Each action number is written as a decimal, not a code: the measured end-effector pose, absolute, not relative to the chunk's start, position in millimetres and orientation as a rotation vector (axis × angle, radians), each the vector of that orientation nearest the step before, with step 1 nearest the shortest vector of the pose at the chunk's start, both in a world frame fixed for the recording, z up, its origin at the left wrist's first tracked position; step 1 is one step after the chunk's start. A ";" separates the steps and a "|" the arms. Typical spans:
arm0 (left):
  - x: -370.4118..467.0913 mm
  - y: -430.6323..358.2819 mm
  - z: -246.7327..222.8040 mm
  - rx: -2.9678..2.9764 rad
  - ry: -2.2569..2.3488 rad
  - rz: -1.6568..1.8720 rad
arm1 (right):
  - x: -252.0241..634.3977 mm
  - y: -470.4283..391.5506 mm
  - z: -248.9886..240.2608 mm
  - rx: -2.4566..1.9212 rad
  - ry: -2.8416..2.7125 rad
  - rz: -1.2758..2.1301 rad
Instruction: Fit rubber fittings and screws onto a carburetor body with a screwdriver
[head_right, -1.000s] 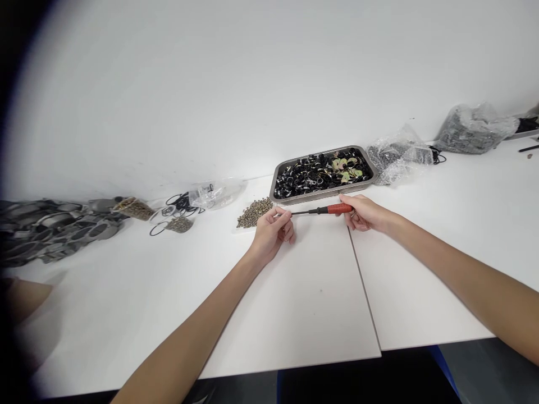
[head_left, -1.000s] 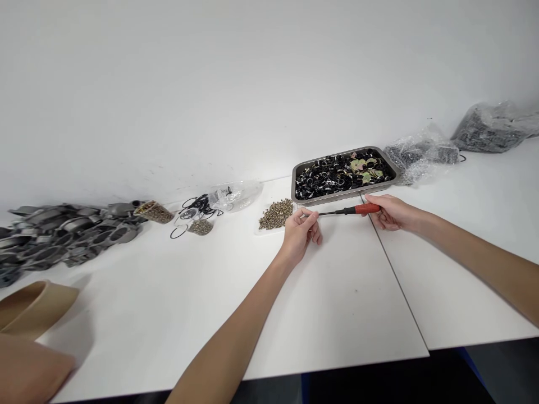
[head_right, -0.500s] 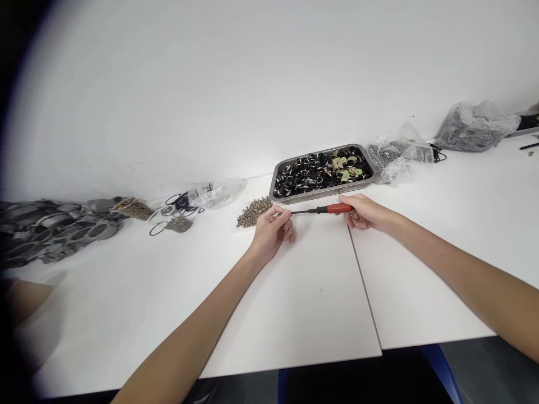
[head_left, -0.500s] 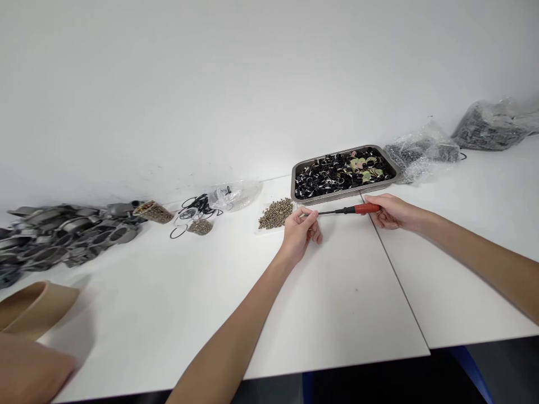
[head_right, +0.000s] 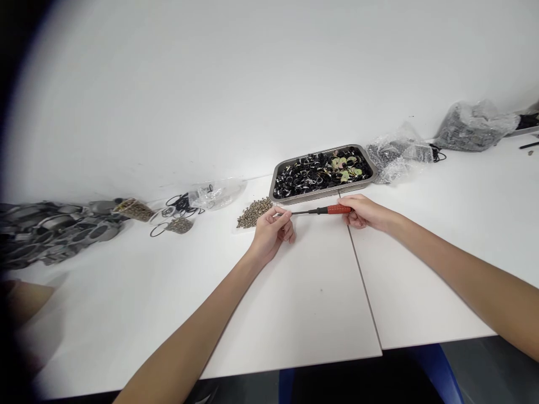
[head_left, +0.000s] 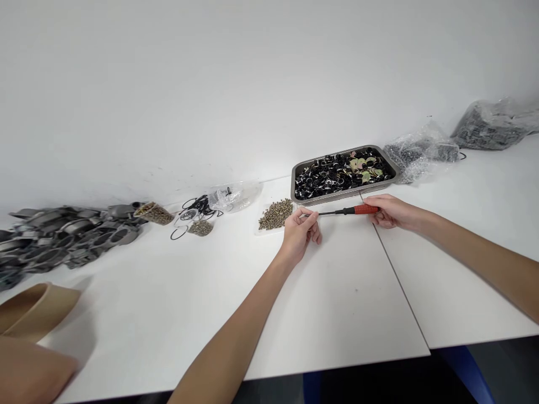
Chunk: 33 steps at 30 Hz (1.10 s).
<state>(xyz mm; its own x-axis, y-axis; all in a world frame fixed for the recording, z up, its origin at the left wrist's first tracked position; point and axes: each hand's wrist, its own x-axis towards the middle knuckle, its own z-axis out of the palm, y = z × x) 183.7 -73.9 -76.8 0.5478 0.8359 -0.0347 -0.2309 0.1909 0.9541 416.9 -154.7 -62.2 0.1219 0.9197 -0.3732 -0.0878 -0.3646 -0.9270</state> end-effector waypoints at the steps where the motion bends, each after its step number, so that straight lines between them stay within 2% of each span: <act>1: 183.7 -73.7 -77.1 1.140 0.650 0.827 | 416.3 -154.9 -61.4 -1.503 -0.853 1.396; 33: 183.7 -74.3 -76.7 1.141 0.658 0.826 | 412.2 -154.9 -56.1 -1.507 -0.894 1.391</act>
